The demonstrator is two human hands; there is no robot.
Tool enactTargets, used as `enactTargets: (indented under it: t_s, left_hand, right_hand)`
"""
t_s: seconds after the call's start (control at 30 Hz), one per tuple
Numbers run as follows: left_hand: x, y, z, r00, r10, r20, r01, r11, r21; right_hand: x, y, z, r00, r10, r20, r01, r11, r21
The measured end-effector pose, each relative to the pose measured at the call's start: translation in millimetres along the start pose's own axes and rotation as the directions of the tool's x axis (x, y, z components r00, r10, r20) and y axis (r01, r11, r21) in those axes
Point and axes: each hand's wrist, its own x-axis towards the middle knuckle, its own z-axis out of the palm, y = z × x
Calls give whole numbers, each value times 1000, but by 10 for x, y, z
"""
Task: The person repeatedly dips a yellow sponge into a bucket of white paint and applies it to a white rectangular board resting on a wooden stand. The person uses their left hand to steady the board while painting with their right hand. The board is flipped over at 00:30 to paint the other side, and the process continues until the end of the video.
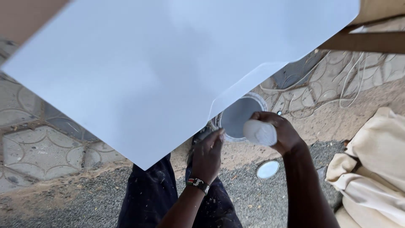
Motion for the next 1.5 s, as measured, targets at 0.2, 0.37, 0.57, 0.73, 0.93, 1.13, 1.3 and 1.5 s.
enactTargets:
  t_s: [0.2,0.37,0.57,0.73,0.93,1.13,1.3,1.5]
  left_hand:
    - [-313,804,-144,966,61,250,-46,997,-65]
    - [-406,1284,-480,735,663,141,-625,744,-238]
    - [-463,1905,-1578,728,588,-351,-681,564,-467]
    - [-469,2173,-2073,647,431,-628,-754,484,-445]
    - [-595,2640,-2211,593,425,-684,-718,663,-211]
    - [-624,2766,-2329,593,551,-587,-741,659,-129]
    - [-608,2790,-2434,568,544,-618,-738,670,-88]
    - [-589,2901,-2495,433,647,-628,-823,568,17]
  right_hand:
    - [-657,-1243,278,984,-49,-171,94,959,267]
    - [-293,-2171,1049,915,-404,-8,393,885,251]
    - [-332,-2372,2183,517,-831,204,689,264,-675]
    - [-19,-2526,1897,230,-897,377,585,-182,-790]
    - [-582,-1551,3072,236,-716,657,682,-360,-636]
    - [422,-2886,842,498,-837,228,571,119,-812]
    - [301,-3586,480,486,-846,220,413,0,-911]
    - [-449,-1314,3058,438,-796,418,711,22,-703]
